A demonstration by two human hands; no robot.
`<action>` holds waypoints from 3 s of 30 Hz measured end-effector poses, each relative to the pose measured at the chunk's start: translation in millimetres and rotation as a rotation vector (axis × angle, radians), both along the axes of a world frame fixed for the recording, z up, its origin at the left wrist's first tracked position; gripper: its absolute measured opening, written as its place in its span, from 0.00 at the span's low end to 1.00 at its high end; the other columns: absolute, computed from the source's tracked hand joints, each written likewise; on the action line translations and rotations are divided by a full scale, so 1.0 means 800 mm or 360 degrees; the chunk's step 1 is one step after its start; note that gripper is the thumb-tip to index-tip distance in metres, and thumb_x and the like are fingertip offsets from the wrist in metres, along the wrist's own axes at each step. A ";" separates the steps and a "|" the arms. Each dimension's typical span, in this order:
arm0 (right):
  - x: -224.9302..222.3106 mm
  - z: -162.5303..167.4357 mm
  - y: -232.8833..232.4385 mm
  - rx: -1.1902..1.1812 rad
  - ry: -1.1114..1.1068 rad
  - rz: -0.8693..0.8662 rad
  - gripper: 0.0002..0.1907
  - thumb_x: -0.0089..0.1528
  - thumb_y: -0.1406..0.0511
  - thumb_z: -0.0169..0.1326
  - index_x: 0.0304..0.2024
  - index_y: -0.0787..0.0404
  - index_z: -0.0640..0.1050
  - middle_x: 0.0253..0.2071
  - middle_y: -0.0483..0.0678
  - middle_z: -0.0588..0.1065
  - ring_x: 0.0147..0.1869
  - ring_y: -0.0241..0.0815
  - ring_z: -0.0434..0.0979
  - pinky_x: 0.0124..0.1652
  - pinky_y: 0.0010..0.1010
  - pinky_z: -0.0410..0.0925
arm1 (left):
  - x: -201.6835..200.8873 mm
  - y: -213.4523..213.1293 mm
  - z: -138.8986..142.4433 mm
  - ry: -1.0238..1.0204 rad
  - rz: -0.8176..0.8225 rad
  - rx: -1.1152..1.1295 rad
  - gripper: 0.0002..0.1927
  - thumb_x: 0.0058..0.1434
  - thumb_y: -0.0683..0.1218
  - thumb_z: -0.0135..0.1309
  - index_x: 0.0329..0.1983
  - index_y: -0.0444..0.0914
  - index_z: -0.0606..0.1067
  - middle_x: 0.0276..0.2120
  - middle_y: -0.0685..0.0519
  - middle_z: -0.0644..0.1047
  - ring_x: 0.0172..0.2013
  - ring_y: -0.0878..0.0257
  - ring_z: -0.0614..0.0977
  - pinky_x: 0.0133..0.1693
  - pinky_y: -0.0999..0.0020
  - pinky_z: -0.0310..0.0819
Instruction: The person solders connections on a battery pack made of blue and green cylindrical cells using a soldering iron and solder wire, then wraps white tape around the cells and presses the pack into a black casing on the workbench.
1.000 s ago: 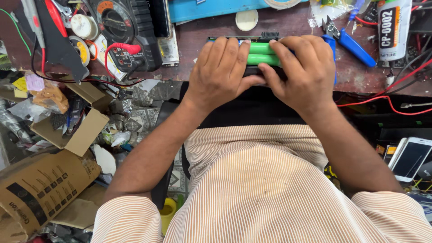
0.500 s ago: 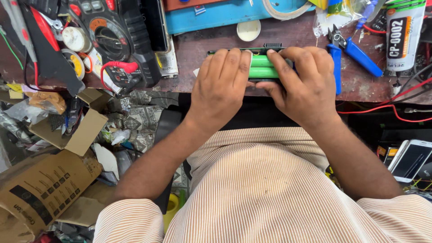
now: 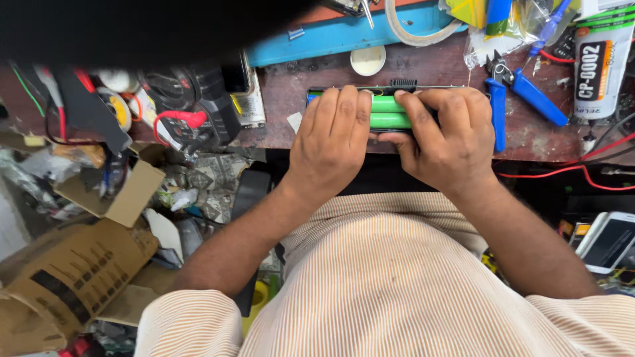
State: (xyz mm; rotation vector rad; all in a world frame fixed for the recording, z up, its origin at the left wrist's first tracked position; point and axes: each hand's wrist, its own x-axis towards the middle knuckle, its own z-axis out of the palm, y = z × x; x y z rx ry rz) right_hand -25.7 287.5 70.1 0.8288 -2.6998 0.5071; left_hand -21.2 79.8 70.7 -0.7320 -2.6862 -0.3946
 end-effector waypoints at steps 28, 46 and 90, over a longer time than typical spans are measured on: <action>0.004 0.043 0.048 -0.0309 -0.0181 -0.0066 0.08 0.66 0.75 0.61 0.47 0.63 0.82 0.44 0.49 0.76 0.51 0.50 0.75 0.51 0.36 0.68 | 0.000 -0.012 0.017 -0.0069 -0.0008 0.0551 0.10 0.70 0.46 0.58 0.50 0.38 0.79 0.44 0.54 0.74 0.48 0.55 0.74 0.51 0.58 0.65; 0.013 0.003 0.046 -0.0364 -0.0094 -0.0124 0.05 0.67 0.75 0.61 0.42 0.62 0.80 0.41 0.48 0.73 0.46 0.48 0.72 0.46 0.36 0.66 | -0.015 -0.004 -0.004 -0.0012 -0.0011 0.0670 0.03 0.66 0.42 0.57 0.36 0.40 0.76 0.34 0.54 0.69 0.40 0.56 0.71 0.45 0.59 0.61; 0.011 0.003 0.040 -0.0232 -0.0020 -0.0113 0.05 0.60 0.73 0.62 0.35 0.63 0.77 0.36 0.51 0.69 0.42 0.50 0.70 0.42 0.37 0.64 | -0.013 -0.026 0.009 -0.0466 0.0209 0.0810 0.06 0.62 0.41 0.63 0.32 0.37 0.76 0.31 0.52 0.73 0.38 0.52 0.74 0.43 0.56 0.69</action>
